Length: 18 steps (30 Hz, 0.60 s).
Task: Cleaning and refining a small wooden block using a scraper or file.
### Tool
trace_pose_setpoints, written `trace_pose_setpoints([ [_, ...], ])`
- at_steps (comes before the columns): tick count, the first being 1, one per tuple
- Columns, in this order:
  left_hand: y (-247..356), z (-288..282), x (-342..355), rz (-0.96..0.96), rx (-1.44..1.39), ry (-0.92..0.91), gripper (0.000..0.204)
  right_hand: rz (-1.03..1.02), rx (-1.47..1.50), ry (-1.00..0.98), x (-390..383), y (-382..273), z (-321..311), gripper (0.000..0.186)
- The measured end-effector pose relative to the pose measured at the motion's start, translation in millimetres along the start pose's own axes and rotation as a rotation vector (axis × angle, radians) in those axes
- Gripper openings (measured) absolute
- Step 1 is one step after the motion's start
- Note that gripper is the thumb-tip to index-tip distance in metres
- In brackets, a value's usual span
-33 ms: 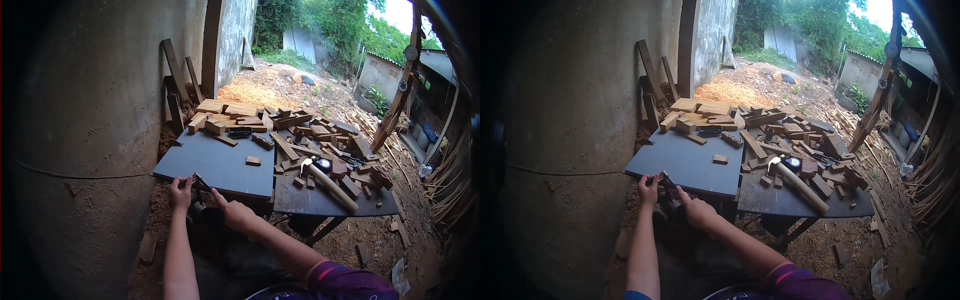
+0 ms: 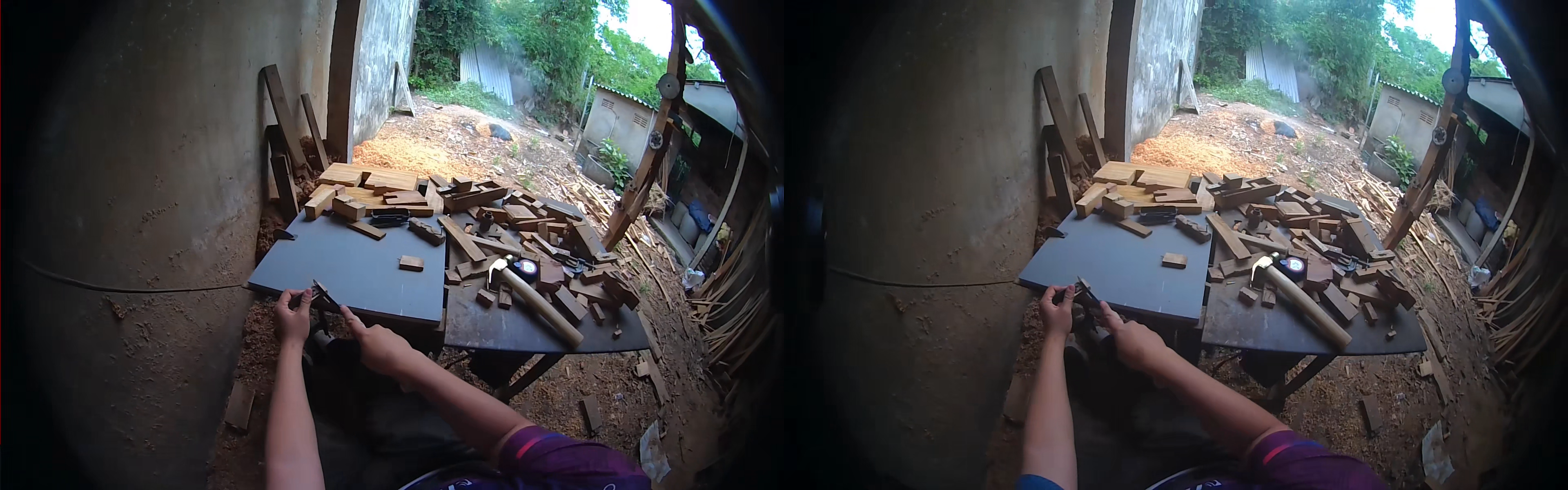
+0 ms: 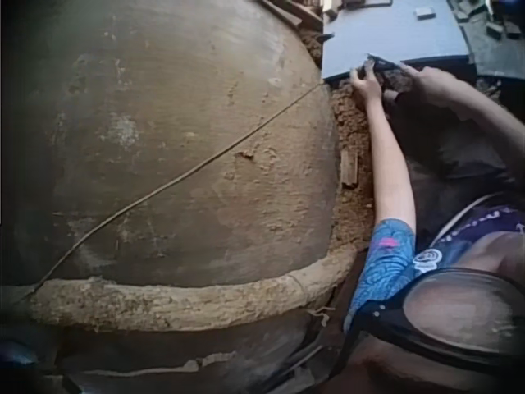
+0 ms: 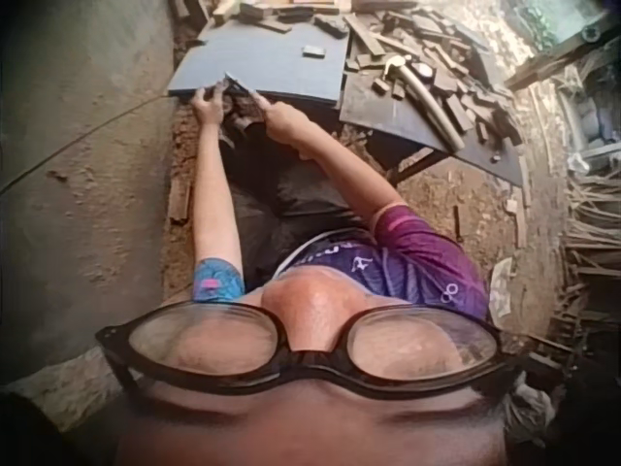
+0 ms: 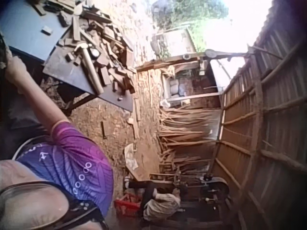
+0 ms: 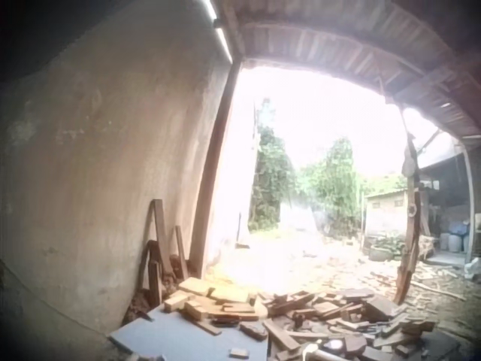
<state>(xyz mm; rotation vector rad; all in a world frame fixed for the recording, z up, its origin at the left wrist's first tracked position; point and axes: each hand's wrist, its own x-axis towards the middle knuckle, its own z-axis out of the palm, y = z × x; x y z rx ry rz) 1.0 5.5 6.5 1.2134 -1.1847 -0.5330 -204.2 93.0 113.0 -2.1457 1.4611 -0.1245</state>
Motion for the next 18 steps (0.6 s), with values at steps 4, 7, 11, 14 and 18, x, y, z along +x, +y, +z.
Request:
trace_pose_setpoints([
  [4, 6.9, 1.9, 0.9, 0.074, -0.009, -0.006, 0.037, -0.080, -0.010, 0.103, 48.1, -4.9, 12.4, 0.081],
  [7, 6.8, -0.6, 0.3, 0.064, -0.038, -0.023, 0.035, -0.067, -0.022, 0.123, 50.6, -6.2, 10.9, 0.081],
  [11, 8.8, 2.5, -2.3, 0.021, -0.071, -0.044, 0.030, -0.004, -0.033, 0.051, 16.5, -0.8, 8.9, 0.082],
  [14, 6.7, 9.9, -5.8, 0.101, -0.137, 0.063, 0.028, 0.010, -0.047, -0.003, -9.3, -0.8, 4.6, 0.087],
  [18, -5.9, 1.9, -2.6, 0.018, -0.027, 0.018, 0.029, -0.098, 0.009, 0.024, 41.0, 2.8, 1.8, 0.083],
])
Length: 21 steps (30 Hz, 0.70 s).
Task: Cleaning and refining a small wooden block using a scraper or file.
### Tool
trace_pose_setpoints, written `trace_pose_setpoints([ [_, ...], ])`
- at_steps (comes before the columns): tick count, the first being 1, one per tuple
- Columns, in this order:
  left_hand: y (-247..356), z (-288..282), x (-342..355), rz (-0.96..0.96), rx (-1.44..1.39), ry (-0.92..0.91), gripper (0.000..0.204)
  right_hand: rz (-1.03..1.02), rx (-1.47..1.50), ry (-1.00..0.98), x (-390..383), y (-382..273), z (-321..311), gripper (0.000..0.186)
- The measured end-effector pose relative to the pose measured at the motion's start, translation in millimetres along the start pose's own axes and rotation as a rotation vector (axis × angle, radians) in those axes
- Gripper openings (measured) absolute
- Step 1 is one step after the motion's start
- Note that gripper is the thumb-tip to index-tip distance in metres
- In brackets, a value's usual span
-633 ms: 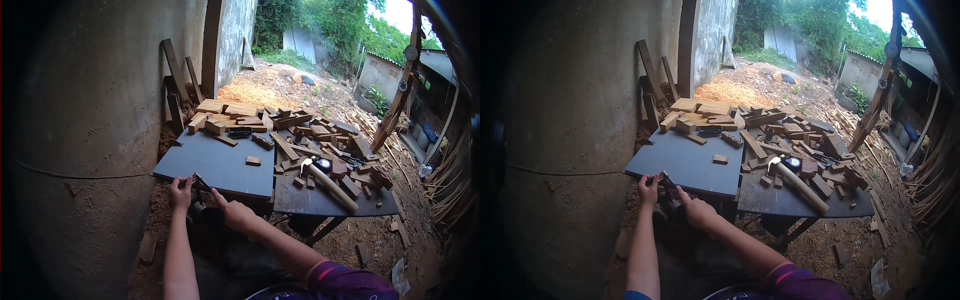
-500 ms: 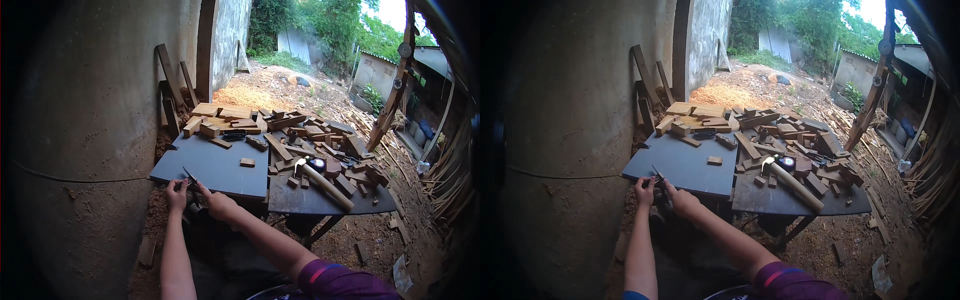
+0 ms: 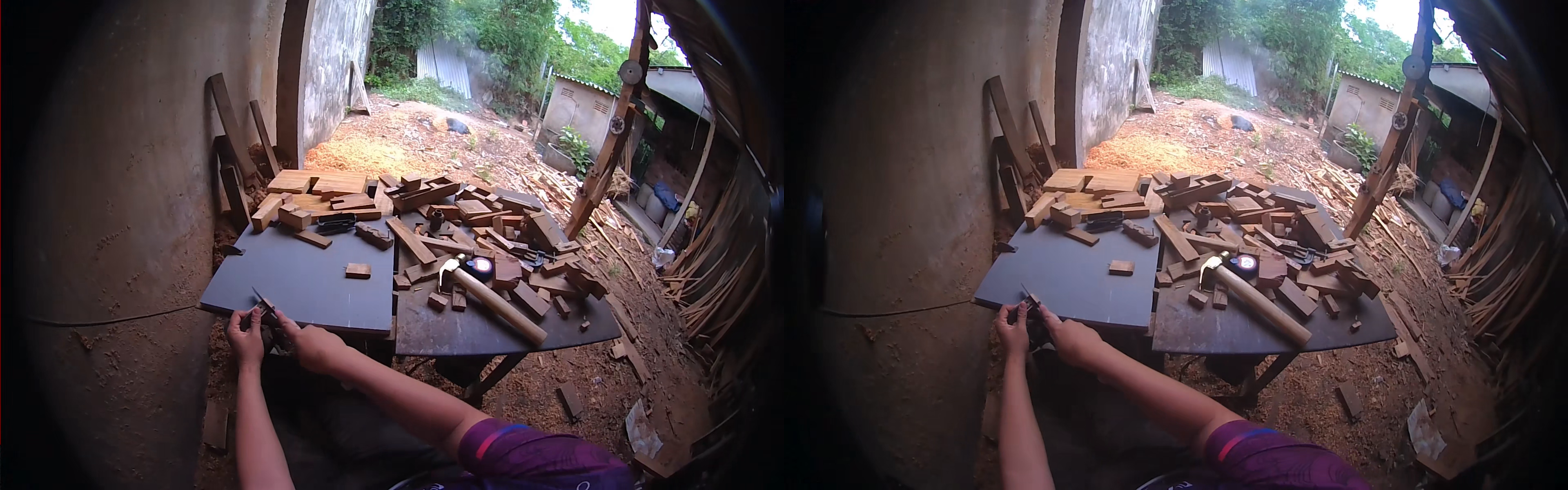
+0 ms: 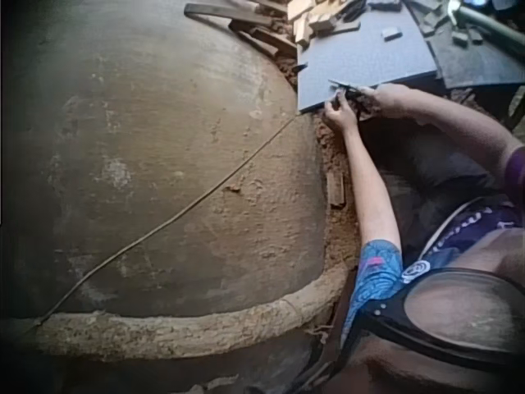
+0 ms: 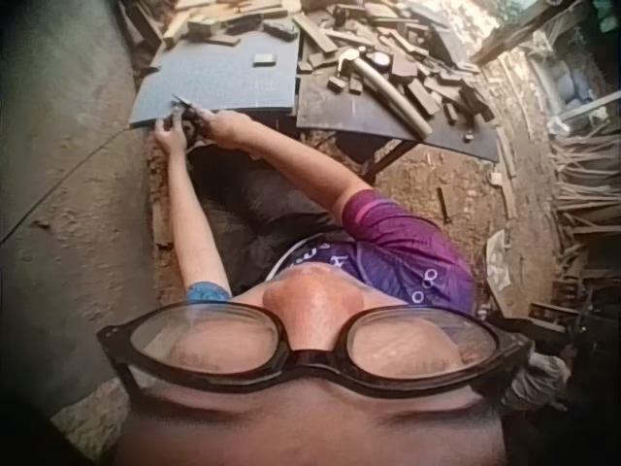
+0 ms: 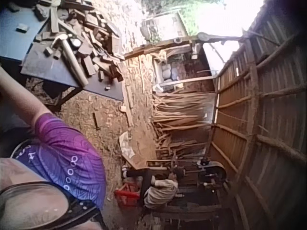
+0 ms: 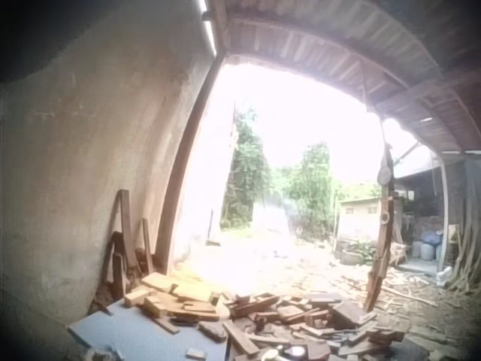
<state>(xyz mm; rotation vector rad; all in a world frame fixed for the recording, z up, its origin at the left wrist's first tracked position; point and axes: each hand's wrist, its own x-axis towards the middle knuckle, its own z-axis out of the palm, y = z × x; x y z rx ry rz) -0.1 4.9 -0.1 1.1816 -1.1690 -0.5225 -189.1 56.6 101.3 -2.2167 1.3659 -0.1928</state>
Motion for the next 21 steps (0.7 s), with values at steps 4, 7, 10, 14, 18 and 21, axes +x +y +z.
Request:
trace_pose_setpoints([
  [4, 5.8, 3.7, -3.4, -0.036, -0.132, -0.041, 0.027, -0.055, 0.077, 0.032, 15.1, 14.2, 7.3, 0.086],
  [7, 8.8, 7.4, -6.0, -0.041, -0.152, -0.054, 0.024, -0.047, 0.051, 0.033, -15.2, 16.2, 3.5, 0.090],
  [10, 2.3, 4.0, -7.1, -0.060, -0.182, -0.035, 0.025, 0.019, 0.059, -0.127, -42.0, 16.1, -9.0, 0.091],
  [14, -0.5, 3.6, -4.4, -0.048, -0.105, -0.018, 0.028, -0.039, 0.078, -0.056, -23.2, 11.6, -10.1, 0.083],
  [18, -12.5, 3.8, 3.7, 0.090, 0.051, -0.008, 0.030, -0.064, 0.116, 0.023, 16.8, 15.6, 1.8, 0.080],
  [21, -18.3, -10.3, 11.0, 0.035, 0.047, -0.067, 0.032, -0.064, 0.103, 0.012, 17.6, 11.8, 4.0, 0.080],
])
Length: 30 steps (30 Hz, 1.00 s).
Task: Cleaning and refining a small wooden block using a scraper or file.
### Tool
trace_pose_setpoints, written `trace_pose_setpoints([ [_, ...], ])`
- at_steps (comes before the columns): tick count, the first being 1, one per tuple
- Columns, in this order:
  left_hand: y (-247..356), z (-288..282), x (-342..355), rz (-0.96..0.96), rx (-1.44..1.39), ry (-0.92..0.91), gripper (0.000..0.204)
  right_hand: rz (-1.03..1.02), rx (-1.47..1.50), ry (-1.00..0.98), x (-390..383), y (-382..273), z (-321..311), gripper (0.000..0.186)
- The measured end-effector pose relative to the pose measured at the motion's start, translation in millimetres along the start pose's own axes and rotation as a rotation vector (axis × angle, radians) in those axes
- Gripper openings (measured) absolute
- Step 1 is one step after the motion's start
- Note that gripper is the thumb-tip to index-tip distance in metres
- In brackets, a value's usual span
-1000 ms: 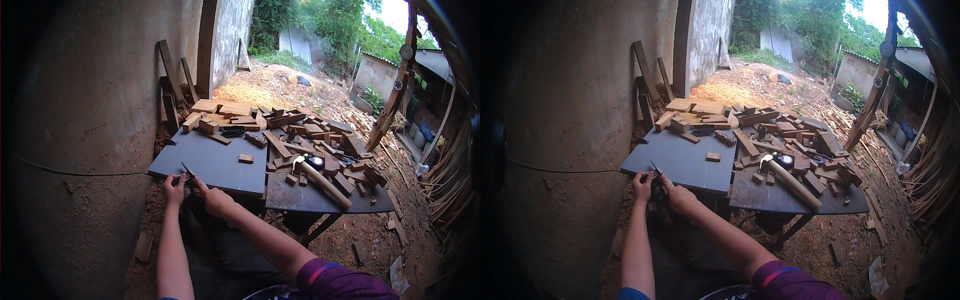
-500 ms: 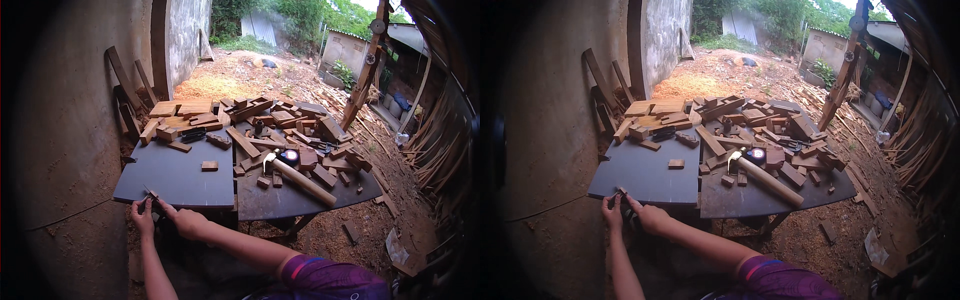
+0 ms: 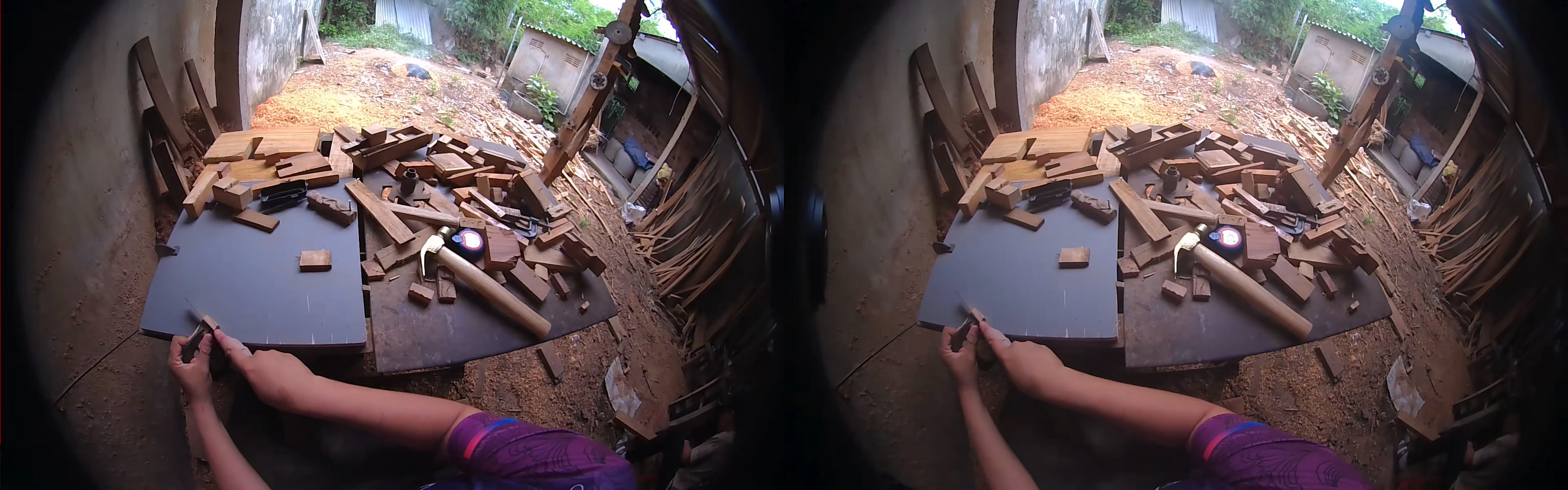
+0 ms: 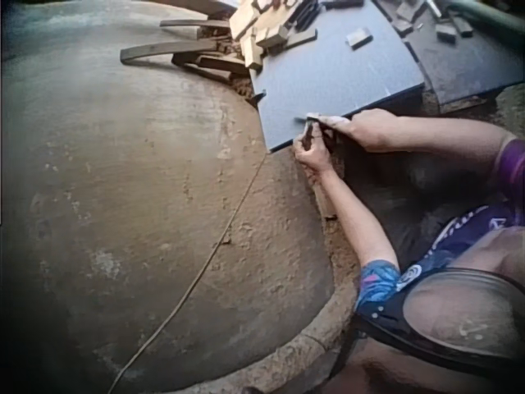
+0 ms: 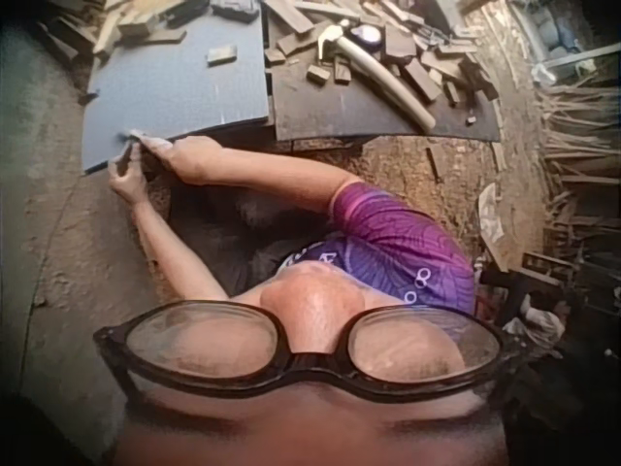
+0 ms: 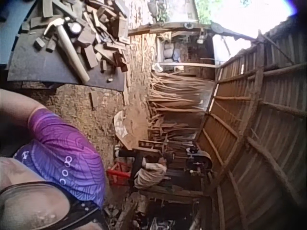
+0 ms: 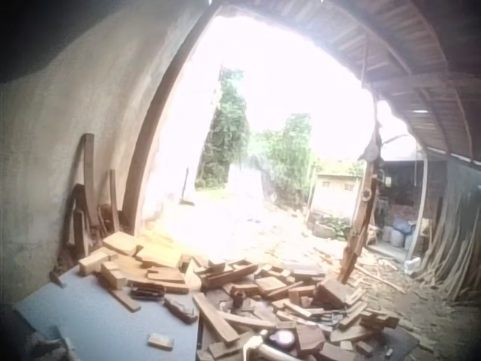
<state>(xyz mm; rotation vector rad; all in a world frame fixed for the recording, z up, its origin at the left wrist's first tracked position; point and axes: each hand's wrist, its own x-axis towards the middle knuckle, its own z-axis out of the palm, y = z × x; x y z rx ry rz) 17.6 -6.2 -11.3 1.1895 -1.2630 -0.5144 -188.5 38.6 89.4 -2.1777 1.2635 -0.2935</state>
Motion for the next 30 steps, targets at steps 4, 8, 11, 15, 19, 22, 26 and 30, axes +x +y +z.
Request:
trace_pose_setpoints([
  [4, 2.1, -5.0, 3.7, -0.037, -0.023, -0.049, 0.034, 0.018, -0.043, -0.074, -40.1, -2.8, -13.1, 0.082],
  [8, 13.0, 0.3, -0.3, -0.076, -0.119, -0.016, 0.033, 0.031, 0.015, -0.083, -37.8, 2.8, -5.1, 0.083],
  [11, 2.5, 2.0, -1.6, -0.037, -0.106, 0.013, 0.031, -0.044, 0.066, 0.076, 1.5, 6.2, 18.2, 0.085],
  [15, 8.2, 3.7, -3.4, -0.049, -0.040, 0.008, 0.031, -0.058, 0.040, 0.037, -1.0, 11.5, 8.7, 0.081],
  [19, 8.9, 1.3, -5.0, -0.024, -0.084, 0.006, 0.031, 0.062, 0.044, -0.203, -44.9, -8.9, -29.7, 0.081],
  [22, 17.9, 6.7, -1.1, -0.076, -0.127, 0.004, 0.031, 0.114, 0.060, -0.234, -44.5, -9.1, -29.8, 0.081],
  [26, 12.0, 2.8, 0.7, -0.050, -0.082, 0.020, 0.029, -0.032, 0.039, -0.029, 4.9, -2.2, -3.9, 0.080],
  [30, 8.8, -0.1, -5.7, -0.061, -0.172, 0.018, 0.026, 0.011, 0.028, -0.070, -8.3, -12.4, -3.2, 0.083],
])
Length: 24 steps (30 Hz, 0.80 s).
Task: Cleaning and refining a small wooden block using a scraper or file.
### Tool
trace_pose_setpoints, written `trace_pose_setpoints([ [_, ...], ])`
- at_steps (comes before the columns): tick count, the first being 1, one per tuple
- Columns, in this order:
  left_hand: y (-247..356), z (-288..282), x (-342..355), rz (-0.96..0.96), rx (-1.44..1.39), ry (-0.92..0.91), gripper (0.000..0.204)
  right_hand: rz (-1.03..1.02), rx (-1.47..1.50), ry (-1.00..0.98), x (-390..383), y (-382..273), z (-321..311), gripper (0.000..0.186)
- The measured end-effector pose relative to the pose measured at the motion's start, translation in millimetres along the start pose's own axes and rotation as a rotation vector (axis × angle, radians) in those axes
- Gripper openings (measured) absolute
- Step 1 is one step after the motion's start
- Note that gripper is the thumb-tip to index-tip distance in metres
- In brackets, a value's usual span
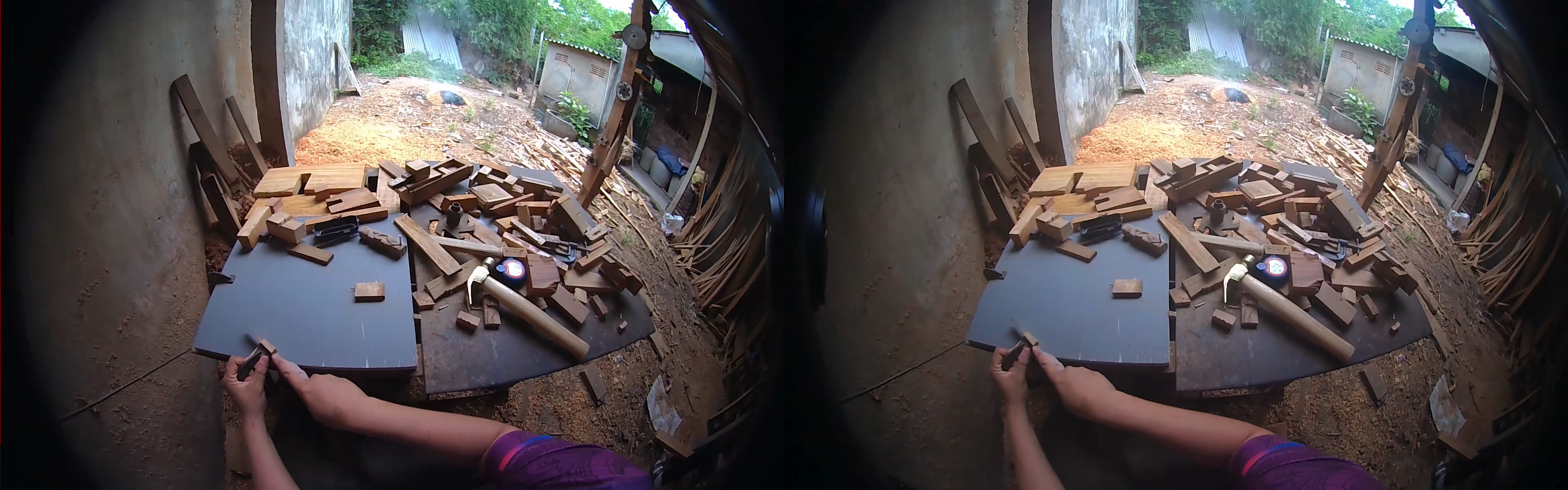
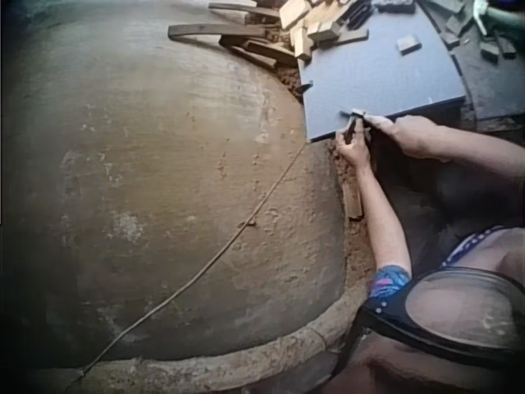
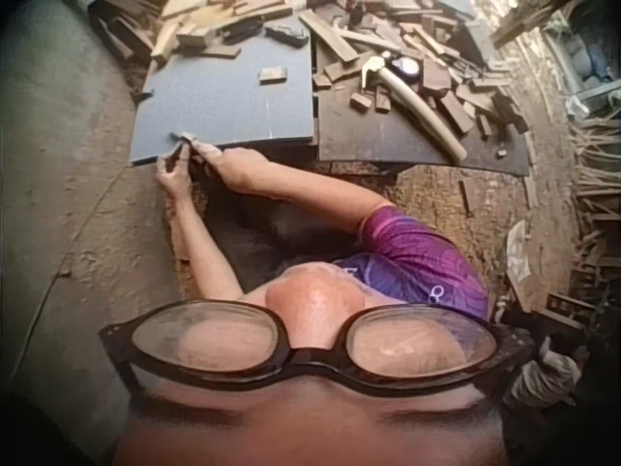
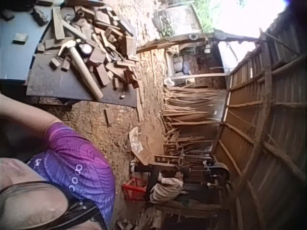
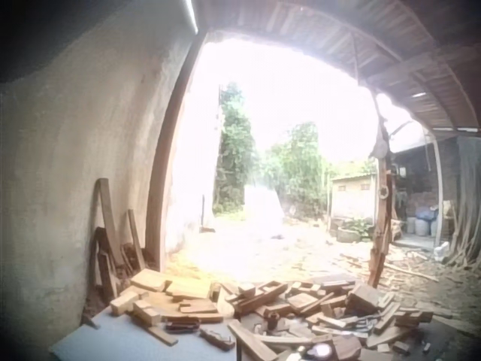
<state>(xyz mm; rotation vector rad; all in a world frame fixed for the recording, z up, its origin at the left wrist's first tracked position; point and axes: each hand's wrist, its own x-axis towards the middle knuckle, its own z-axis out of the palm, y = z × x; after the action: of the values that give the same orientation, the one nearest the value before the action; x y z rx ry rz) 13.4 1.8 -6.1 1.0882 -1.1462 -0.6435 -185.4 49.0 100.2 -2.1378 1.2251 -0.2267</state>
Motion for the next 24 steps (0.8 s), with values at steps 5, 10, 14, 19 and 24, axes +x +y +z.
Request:
trace_pose_setpoints([
  [5, 13.1, 10.5, -0.8, -0.024, -0.028, -0.031, 0.029, 0.130, -0.009, -0.121, -50.9, 2.7, -20.7, 0.086],
  [10, 15.6, 6.7, 1.2, -0.016, 0.004, -0.032, 0.023, 0.007, -0.007, 0.062, 25.2, 7.2, 5.3, 0.083],
  [14, 5.5, 0.3, 1.4, -0.025, 0.039, -0.044, 0.021, -0.009, -0.014, 0.095, 19.7, 4.4, 8.3, 0.083],
  [19, 10.9, 15.2, -4.2, 0.052, 0.109, 0.004, 0.028, 0.093, -0.027, -0.063, -38.8, 6.3, -9.3, 0.084],
  [24, 10.8, 9.5, -0.5, 0.077, 0.057, 0.070, 0.027, -0.045, 0.014, 0.098, 14.3, 7.9, 3.7, 0.079],
])
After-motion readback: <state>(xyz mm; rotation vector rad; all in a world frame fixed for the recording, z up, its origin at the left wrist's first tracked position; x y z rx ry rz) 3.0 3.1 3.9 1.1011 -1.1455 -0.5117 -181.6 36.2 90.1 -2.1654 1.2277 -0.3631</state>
